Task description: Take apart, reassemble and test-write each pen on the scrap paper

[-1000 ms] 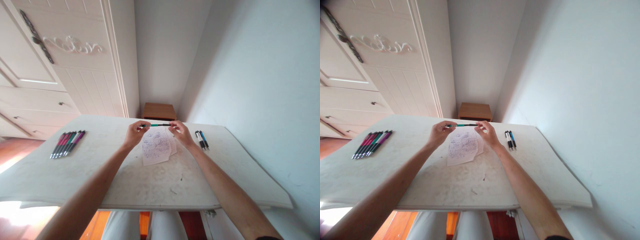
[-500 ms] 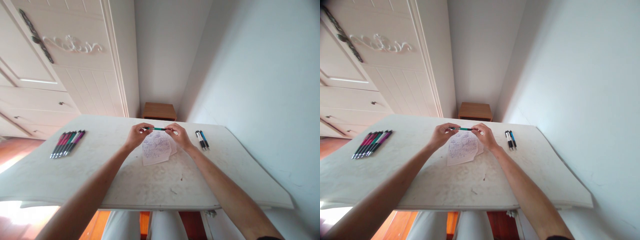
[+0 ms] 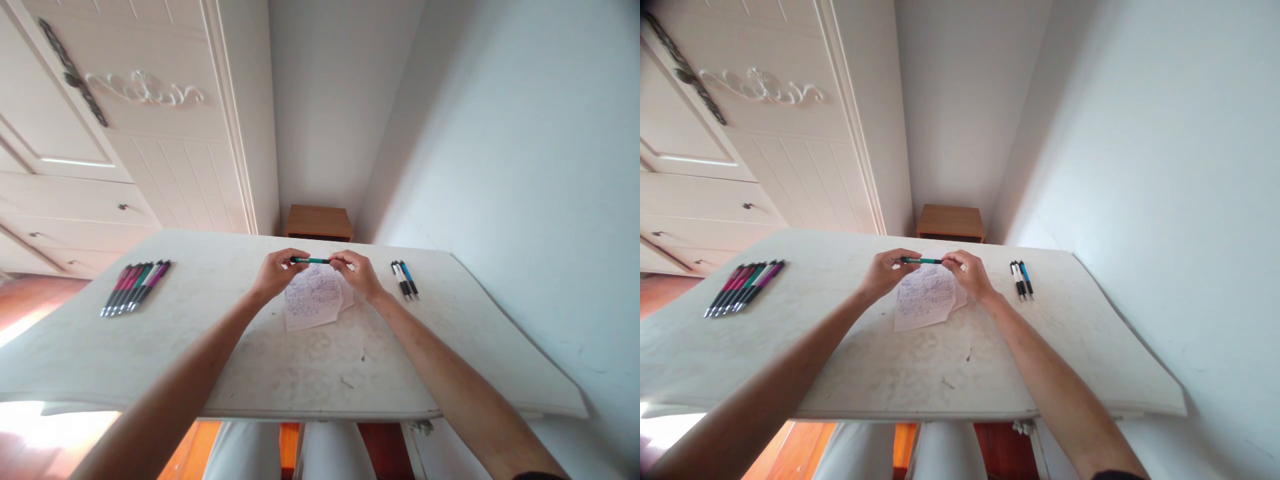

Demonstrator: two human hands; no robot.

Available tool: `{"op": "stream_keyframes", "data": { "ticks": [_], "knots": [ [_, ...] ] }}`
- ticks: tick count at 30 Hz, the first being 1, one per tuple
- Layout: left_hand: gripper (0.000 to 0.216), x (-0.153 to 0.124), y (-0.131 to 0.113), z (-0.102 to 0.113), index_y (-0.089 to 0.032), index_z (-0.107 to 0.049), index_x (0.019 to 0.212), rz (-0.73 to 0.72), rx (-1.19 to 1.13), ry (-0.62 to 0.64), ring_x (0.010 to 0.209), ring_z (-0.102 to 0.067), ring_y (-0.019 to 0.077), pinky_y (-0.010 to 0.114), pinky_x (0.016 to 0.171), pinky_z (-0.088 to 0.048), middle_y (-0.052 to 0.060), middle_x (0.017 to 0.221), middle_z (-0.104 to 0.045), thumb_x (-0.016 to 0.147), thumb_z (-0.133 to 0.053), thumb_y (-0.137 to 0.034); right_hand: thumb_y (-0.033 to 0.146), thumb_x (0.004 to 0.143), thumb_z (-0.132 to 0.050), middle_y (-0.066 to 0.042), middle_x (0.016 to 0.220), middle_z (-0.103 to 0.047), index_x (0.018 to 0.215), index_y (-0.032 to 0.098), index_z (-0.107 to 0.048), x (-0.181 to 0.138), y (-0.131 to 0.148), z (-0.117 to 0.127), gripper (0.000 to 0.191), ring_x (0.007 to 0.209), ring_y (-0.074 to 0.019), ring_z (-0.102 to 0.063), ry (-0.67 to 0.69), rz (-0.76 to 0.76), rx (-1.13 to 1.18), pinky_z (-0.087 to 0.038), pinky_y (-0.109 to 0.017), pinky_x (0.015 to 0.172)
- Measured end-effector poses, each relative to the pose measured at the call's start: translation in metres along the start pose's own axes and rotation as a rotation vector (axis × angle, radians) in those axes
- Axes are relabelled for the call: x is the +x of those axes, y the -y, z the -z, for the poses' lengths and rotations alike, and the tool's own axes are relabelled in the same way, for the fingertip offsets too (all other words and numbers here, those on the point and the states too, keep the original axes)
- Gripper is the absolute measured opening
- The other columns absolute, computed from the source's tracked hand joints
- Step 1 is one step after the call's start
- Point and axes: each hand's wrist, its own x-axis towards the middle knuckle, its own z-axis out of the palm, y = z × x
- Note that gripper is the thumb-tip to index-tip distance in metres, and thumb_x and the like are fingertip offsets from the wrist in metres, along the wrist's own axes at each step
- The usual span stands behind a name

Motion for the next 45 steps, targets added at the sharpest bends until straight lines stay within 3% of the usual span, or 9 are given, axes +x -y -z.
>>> {"op": "stream_keyframes", "data": {
  "ticks": [6, 13, 15, 20, 27, 35, 40, 45],
  "knots": [
    [0.03, 0.001, 0.0, 0.001, -0.018, -0.072, 0.098, 0.001, -0.039, -0.013, 0.082, -0.067, 0.0198, 0.03, 0.074, -0.05, 0.006, 0.09, -0.075, 0.072, -0.074, -0.034, 0.041, 0.086, -0.062, -0.006, 0.096, -0.073, 0.094, 0.023, -0.073, 0.0, -0.001, -0.002, 0.022, 0.086, -0.0209, -0.067, -0.029, -0.044, 0.048, -0.052, -0.036, 0.079],
    [0.064, 0.001, -0.006, 0.0, -0.013, -0.059, 0.118, 0.179, -0.372, 0.001, 0.075, -0.066, 0.0176, 0.028, 0.065, -0.051, 0.012, 0.096, -0.074, 0.066, -0.08, -0.044, 0.037, 0.084, -0.066, -0.006, 0.101, -0.073, 0.099, 0.023, -0.071, 0.0, 0.001, -0.003, 0.021, 0.092, -0.0215, -0.067, -0.117, -0.071, 0.098, -0.052, -0.036, 0.084],
    [0.06, 0.001, -0.007, 0.0, -0.013, -0.061, 0.113, 0.21, -0.397, -0.011, 0.074, -0.065, 0.0171, 0.025, 0.06, -0.049, 0.01, 0.09, -0.073, 0.068, -0.078, -0.05, 0.037, 0.083, -0.068, -0.006, 0.1, -0.073, 0.098, 0.023, -0.071, 0.0, -0.001, -0.003, 0.021, 0.091, -0.0214, -0.067, -0.157, -0.068, 0.093, -0.052, -0.036, 0.084],
    [0.048, 0.002, -0.007, 0.002, -0.012, -0.066, 0.074, 0.197, -0.374, 0.005, 0.059, -0.057, 0.0117, 0.023, 0.053, -0.043, 0.008, 0.071, -0.069, 0.078, -0.064, -0.059, 0.035, 0.082, -0.069, -0.006, 0.096, -0.072, 0.097, 0.021, -0.07, 0.001, -0.001, -0.002, 0.02, 0.087, -0.0206, -0.066, -0.181, -0.036, 0.06, -0.052, -0.034, 0.081],
    [0.038, 0.002, -0.003, 0.001, -0.013, -0.072, 0.093, 0.122, -0.277, -0.006, 0.062, -0.062, 0.0154, 0.026, 0.057, -0.047, 0.006, 0.071, -0.072, 0.074, -0.07, -0.047, 0.022, 0.087, -0.06, -0.005, 0.085, -0.067, 0.084, 0.02, -0.067, 0.001, 0.005, 0.002, 0.008, 0.081, -0.0197, -0.062, -0.115, 0.119, -0.117, -0.049, -0.032, 0.076],
    [0.022, 0.0, -0.004, 0.002, -0.02, -0.077, 0.089, 0.013, -0.044, -0.04, 0.08, -0.068, 0.0205, 0.031, 0.077, -0.052, 0.004, 0.087, -0.076, 0.075, -0.069, -0.035, 0.015, 0.085, -0.056, -0.004, 0.079, -0.062, 0.081, 0.019, -0.062, -0.001, 0.004, 0.0, 0.009, 0.077, -0.0189, -0.059, -0.115, 0.099, -0.181, -0.046, -0.031, 0.073],
    [0.023, 0.001, 0.0, 0.0, -0.02, -0.077, 0.088, 0.002, -0.043, -0.075, 0.08, -0.068, 0.0205, 0.031, 0.075, -0.052, 0.005, 0.087, -0.076, 0.075, -0.069, -0.036, 0.028, 0.091, -0.055, -0.006, 0.086, -0.068, 0.087, 0.02, -0.067, 0.0, -0.001, 0.001, 0.015, 0.083, -0.0201, -0.063, -0.067, 0.073, -0.157, -0.049, -0.032, 0.078],
    [0.036, 0.005, 0.009, -0.001, -0.013, -0.074, 0.095, 0.065, -0.2, -0.102, 0.069, -0.065, 0.0178, 0.028, 0.063, -0.05, 0.008, 0.079, -0.074, 0.075, -0.07, -0.043, 0.043, 0.096, -0.047, -0.009, 0.113, -0.069, 0.112, 0.022, -0.066, 0.001, -0.006, 0.002, 0.033, 0.105, -0.0219, -0.064, -0.017, 0.026, -0.097, -0.049, -0.036, 0.092]
  ]
}}
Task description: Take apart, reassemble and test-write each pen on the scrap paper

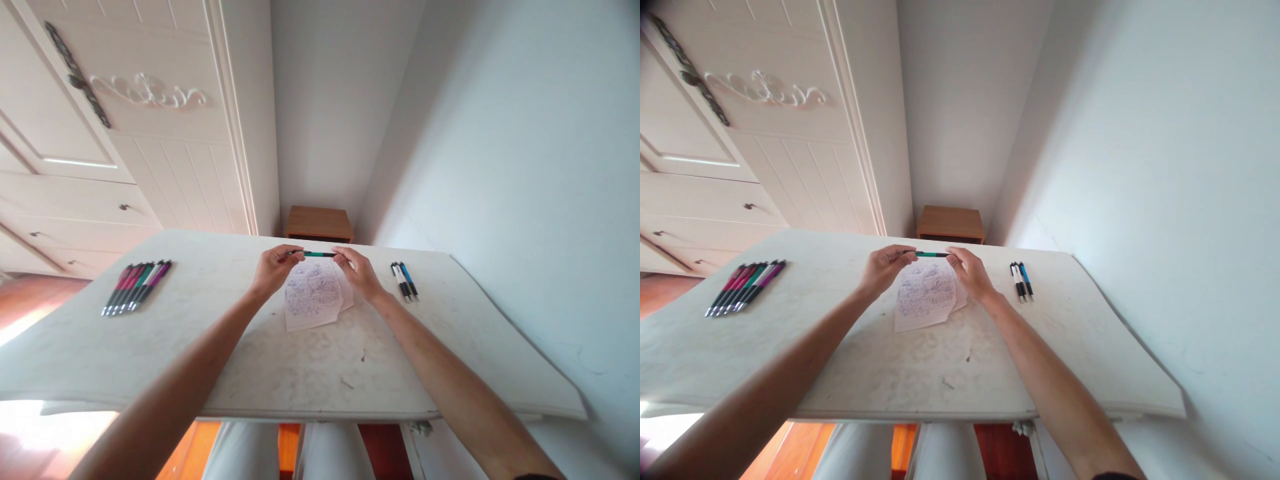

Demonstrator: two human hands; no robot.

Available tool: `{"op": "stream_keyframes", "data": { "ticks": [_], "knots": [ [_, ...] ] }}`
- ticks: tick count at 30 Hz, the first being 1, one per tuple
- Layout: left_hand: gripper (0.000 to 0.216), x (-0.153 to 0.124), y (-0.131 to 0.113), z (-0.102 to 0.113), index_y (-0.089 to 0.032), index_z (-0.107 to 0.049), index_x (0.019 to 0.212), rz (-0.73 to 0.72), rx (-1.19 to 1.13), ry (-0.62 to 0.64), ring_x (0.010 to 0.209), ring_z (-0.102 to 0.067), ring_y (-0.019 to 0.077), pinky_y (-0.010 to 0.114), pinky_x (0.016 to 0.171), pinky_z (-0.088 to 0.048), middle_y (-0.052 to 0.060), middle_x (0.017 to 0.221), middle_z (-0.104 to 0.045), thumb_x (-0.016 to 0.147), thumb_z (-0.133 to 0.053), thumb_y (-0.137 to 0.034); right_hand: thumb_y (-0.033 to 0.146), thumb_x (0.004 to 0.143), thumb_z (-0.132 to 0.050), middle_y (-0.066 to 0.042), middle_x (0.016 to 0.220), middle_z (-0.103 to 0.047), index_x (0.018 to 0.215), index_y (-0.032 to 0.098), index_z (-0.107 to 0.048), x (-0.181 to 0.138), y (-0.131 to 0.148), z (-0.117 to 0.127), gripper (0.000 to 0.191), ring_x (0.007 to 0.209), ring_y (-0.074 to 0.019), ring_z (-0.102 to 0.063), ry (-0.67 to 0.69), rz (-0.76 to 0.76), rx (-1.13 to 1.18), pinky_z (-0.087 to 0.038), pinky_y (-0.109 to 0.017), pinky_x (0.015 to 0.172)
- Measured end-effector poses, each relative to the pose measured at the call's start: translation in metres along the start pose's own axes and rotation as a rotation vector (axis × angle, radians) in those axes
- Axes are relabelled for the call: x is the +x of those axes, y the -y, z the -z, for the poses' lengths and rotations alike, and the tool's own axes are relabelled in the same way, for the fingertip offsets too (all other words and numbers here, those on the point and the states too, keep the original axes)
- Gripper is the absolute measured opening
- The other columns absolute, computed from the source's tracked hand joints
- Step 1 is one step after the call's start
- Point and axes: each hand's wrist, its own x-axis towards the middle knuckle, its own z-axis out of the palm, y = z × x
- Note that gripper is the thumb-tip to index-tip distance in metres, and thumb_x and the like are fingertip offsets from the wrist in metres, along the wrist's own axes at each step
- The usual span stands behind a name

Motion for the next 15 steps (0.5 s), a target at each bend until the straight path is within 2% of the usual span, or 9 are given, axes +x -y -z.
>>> {"op": "stream_keyframes", "data": {
  "ticks": [4, 7, 11, 15],
  "knots": [
    [0.038, 0.003, 0.001, 0.004, -0.012, -0.072, 0.094, 0.042, -0.064, -0.055, 0.066, -0.062, 0.0161, 0.026, 0.059, -0.047, 0.009, 0.076, -0.073, 0.074, -0.07, -0.044, 0.049, 0.095, -0.045, -0.012, 0.124, -0.064, 0.124, 0.021, -0.06, 0.004, -0.011, 0.009, 0.043, 0.11, -0.0225, -0.063, -0.097, -0.063, 0.005, -0.049, -0.038, 0.095],
    [0.038, 0.005, -0.001, 0.008, -0.012, -0.072, 0.092, 0.049, -0.06, -0.084, 0.066, -0.061, 0.0159, 0.026, 0.059, -0.046, 0.009, 0.073, -0.072, 0.074, -0.07, -0.046, 0.047, 0.091, -0.054, -0.013, 0.121, -0.065, 0.12, 0.02, -0.063, 0.006, -0.025, 0.019, 0.04, 0.106, -0.0229, -0.064, -0.126, -0.113, -0.036, -0.051, -0.039, 0.09],
    [0.039, 0.005, -0.003, 0.009, -0.012, -0.072, 0.093, 0.048, -0.047, -0.109, 0.065, -0.06, 0.0151, 0.026, 0.057, -0.045, 0.009, 0.076, -0.072, 0.074, -0.07, -0.047, 0.033, 0.08, -0.069, -0.011, 0.108, -0.069, 0.108, 0.018, -0.069, 0.005, -0.038, 0.03, 0.031, 0.086, -0.0198, -0.066, 0.109, -0.191, -0.147, -0.053, -0.033, 0.076],
    [0.041, 0.004, -0.003, 0.008, -0.012, -0.072, 0.096, 0.059, -0.062, -0.114, 0.065, -0.06, 0.0146, 0.025, 0.057, -0.045, 0.009, 0.077, -0.072, 0.075, -0.07, -0.047, 0.019, 0.075, -0.072, -0.007, 0.09, -0.07, 0.091, 0.018, -0.075, 0.002, -0.037, 0.034, 0.016, 0.073, -0.0165, -0.062, 0.293, -0.147, -0.339, -0.049, -0.031, 0.075]
  ]
}}
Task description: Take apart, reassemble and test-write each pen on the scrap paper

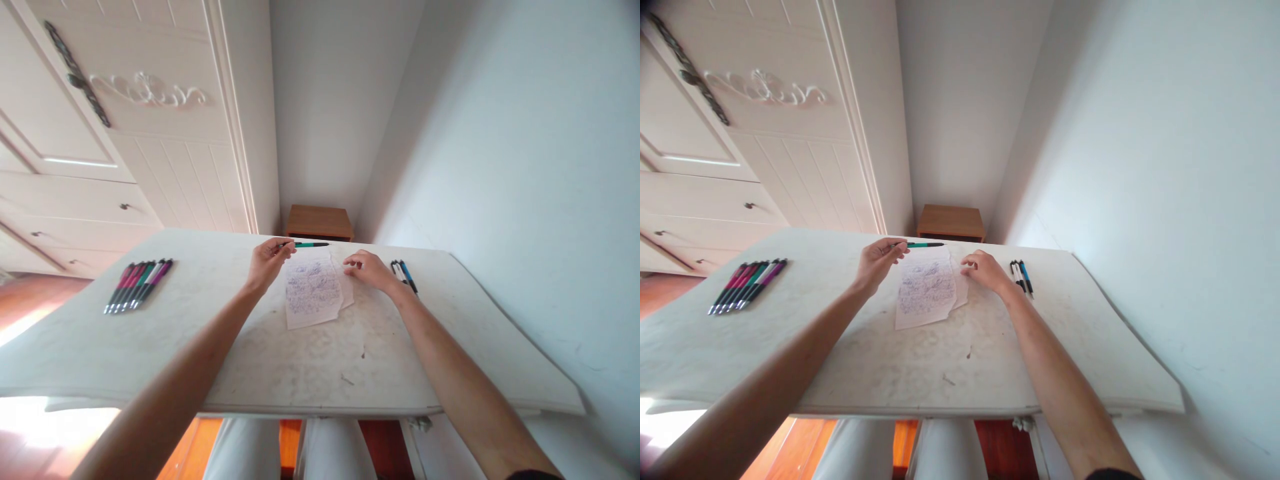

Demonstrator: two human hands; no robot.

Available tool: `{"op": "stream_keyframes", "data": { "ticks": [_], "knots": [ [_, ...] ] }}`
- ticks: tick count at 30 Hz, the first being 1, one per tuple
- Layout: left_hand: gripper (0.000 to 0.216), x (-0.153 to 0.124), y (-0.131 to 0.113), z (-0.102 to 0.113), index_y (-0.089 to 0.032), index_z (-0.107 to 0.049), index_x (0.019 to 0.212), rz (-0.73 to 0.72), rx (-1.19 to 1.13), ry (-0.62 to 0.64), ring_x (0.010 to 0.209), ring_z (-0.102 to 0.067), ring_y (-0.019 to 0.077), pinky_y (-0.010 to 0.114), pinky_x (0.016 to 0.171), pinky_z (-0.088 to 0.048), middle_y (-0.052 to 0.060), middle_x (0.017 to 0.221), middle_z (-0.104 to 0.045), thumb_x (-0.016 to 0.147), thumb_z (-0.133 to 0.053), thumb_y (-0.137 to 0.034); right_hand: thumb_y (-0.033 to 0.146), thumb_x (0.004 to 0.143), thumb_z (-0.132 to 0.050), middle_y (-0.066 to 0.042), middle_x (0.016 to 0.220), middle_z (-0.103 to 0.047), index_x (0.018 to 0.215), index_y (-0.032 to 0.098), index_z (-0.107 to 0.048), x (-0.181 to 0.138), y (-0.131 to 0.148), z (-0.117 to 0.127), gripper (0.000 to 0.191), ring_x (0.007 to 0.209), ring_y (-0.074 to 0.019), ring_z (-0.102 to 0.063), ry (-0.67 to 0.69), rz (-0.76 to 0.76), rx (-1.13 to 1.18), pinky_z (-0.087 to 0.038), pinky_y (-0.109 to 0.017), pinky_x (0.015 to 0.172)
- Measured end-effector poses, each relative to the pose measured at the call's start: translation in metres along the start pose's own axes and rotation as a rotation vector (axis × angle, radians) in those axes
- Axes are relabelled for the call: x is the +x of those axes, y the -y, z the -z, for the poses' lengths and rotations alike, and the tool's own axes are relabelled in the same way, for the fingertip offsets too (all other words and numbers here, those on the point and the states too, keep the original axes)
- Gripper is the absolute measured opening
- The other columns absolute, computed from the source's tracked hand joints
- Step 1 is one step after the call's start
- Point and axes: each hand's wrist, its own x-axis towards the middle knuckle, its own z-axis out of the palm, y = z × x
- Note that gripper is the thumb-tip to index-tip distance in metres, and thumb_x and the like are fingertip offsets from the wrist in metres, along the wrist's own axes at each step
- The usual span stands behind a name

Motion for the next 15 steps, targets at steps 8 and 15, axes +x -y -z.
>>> {"op": "stream_keyframes", "data": {
  "ticks": [8, 15],
  "knots": [
    [0.041, -0.002, -0.001, -0.002, -0.013, -0.071, 0.091, 0.055, -0.002, 0.064, 0.064, -0.06, 0.0147, 0.024, 0.055, -0.043, 0.008, 0.075, -0.072, 0.073, -0.072, -0.049, 0.019, 0.079, -0.064, -0.005, 0.083, -0.074, 0.081, 0.02, -0.075, 0.001, 0.003, -0.002, 0.01, 0.078, -0.0192, -0.066, -0.119, -0.012, 0.125, -0.049, -0.032, 0.076],
    [0.04, -0.003, -0.001, -0.004, -0.013, -0.072, 0.088, 0.083, 0.012, 0.099, 0.063, -0.061, 0.0152, 0.025, 0.055, -0.044, 0.009, 0.074, -0.072, 0.07, -0.072, -0.049, 0.034, 0.072, -0.072, -0.006, 0.081, -0.075, 0.089, 0.017, -0.075, 0.004, 0.017, -0.006, 0.024, 0.075, -0.0196, -0.069, -0.213, -0.118, 0.59, -0.055, -0.033, 0.074]
  ]
}}
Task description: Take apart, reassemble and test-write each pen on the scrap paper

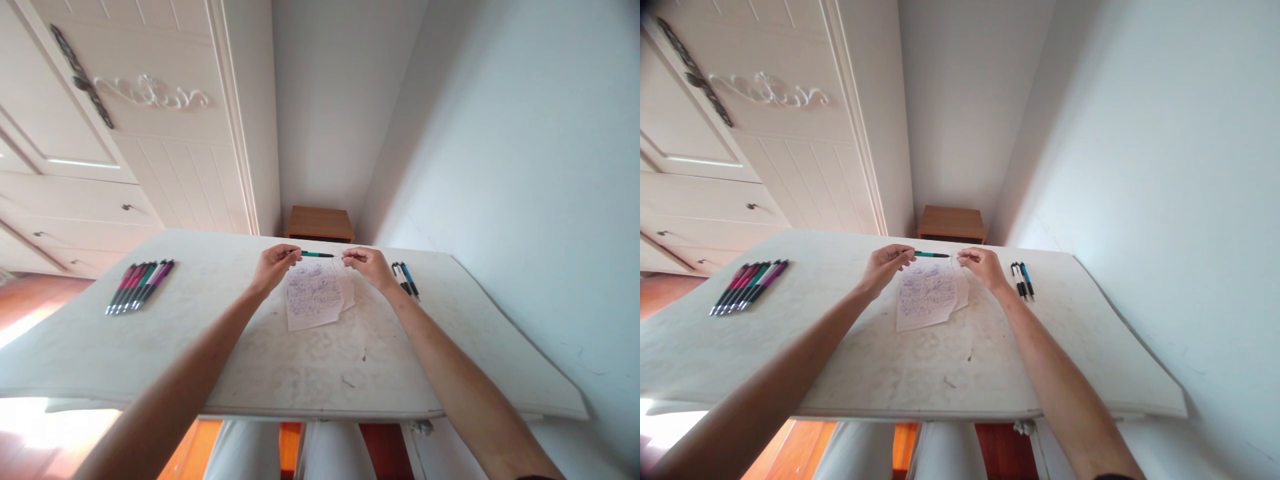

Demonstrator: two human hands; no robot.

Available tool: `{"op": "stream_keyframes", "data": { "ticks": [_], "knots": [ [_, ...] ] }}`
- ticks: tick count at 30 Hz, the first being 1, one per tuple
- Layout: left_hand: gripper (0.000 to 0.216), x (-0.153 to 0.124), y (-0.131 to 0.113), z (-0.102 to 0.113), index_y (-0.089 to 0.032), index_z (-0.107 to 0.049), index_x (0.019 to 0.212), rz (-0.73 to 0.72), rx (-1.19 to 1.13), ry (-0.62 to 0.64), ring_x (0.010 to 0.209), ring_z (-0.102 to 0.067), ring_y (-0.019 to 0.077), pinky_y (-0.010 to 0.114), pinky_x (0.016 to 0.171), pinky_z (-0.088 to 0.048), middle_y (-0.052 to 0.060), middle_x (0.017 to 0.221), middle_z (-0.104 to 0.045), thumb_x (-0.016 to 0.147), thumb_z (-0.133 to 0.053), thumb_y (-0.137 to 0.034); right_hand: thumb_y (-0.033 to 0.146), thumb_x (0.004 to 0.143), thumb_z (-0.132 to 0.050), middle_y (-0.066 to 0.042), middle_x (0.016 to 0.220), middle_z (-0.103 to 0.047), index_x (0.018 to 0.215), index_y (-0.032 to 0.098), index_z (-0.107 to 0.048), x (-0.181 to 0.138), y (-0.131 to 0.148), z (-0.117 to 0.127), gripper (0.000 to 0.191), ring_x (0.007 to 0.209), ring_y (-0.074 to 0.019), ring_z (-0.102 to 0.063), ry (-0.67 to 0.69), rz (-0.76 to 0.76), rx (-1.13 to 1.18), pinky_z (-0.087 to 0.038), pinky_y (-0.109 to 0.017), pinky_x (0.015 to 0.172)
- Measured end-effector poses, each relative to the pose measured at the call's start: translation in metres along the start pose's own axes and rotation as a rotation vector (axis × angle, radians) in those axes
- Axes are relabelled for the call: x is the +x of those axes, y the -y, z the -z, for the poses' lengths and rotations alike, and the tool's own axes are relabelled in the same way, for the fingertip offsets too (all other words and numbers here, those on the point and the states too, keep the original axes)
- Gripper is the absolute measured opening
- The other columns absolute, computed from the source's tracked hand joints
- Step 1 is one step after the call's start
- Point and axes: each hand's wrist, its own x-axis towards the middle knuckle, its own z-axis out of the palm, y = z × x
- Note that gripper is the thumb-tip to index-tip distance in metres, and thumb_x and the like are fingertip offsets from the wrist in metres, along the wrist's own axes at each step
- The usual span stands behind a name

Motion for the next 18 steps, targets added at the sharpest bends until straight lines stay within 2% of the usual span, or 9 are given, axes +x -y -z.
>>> {"op": "stream_keyframes", "data": {
  "ticks": [12, 18],
  "knots": [
    [0.044, -0.0022, -0.0034, -0.0013, -0.013, -0.071, 0.087, 0.022, 0.001, 0.026, 0.061, -0.06, 0.0146, 0.025, 0.055, -0.044, 0.008, 0.073, -0.072, 0.069, -0.072, -0.052, 0.037, 0.073, -0.07, -0.008, 0.085, -0.075, 0.088, 0.015, -0.074, -0.0013, 0.001, -0.0103, 0.026, 0.067, -0.018, -0.07, -0.01, -0.044, 0.071, -0.056, -0.031, 0.064],
    [0.043, -0.0021, -0.0041, -0.0003, -0.013, -0.072, 0.086, 0.013, 0.005, 0.025, 0.06, -0.059, 0.0144, 0.025, 0.055, -0.044, 0.008, 0.072, -0.072, 0.069, -0.072, -0.052, 0.038, 0.075, -0.069, -0.008, 0.086, -0.075, 0.089, 0.016, -0.074, -0.0006, -0.0011, -0.0098, 0.026, 0.068, -0.0184, -0.071, -0.021, -0.036, 0.057, -0.056, -0.031, 0.064]
  ]
}}
